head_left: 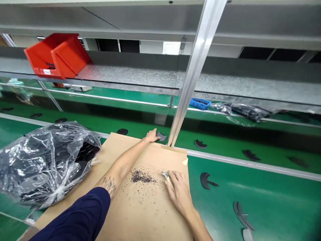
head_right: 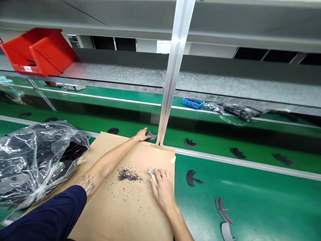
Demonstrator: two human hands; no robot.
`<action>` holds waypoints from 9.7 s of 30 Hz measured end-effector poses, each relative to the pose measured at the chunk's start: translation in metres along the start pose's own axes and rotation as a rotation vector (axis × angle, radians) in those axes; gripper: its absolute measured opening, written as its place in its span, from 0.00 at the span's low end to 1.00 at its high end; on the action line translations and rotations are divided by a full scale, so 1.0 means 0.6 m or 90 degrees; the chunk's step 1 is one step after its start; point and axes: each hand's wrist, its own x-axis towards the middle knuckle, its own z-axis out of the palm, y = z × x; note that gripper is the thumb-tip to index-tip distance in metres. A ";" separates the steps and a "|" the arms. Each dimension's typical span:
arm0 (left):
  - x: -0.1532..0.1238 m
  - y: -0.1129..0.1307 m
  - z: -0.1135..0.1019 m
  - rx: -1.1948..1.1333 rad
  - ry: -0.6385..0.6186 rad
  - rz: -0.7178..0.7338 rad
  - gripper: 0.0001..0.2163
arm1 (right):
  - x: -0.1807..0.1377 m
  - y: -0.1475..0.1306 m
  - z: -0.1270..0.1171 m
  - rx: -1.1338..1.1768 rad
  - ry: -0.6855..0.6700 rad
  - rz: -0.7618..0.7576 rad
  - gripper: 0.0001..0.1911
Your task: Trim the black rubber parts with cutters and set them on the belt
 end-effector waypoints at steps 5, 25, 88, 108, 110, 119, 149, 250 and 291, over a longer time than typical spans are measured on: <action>-0.010 0.050 0.016 -0.189 -0.005 -0.023 0.17 | 0.002 -0.001 -0.001 0.048 0.036 0.032 0.15; -0.435 -0.063 -0.161 -0.151 -0.369 0.043 0.10 | 0.029 -0.073 0.008 0.690 -0.099 0.381 0.21; -0.468 -0.053 -0.052 -0.468 -0.084 0.331 0.13 | -0.021 -0.107 0.004 0.511 0.094 -0.061 0.14; -0.481 -0.044 -0.065 -0.366 -0.001 0.414 0.09 | -0.024 -0.113 0.011 0.545 0.026 -0.063 0.13; -0.480 -0.046 -0.062 -0.373 -0.006 0.399 0.10 | -0.024 -0.112 0.013 0.542 0.032 -0.049 0.13; -0.481 -0.048 -0.053 -0.400 -0.011 0.345 0.10 | -0.022 -0.112 0.011 0.539 0.025 -0.043 0.09; -0.472 -0.054 -0.052 -0.723 -0.335 0.074 0.13 | -0.013 -0.108 0.007 0.558 -0.004 -0.070 0.09; -0.479 -0.062 -0.042 -0.403 -0.019 0.350 0.07 | 0.004 -0.063 0.009 0.150 0.012 -0.179 0.08; -0.479 -0.055 -0.045 -0.364 0.004 0.391 0.10 | 0.000 -0.073 0.004 0.015 0.032 -0.175 0.08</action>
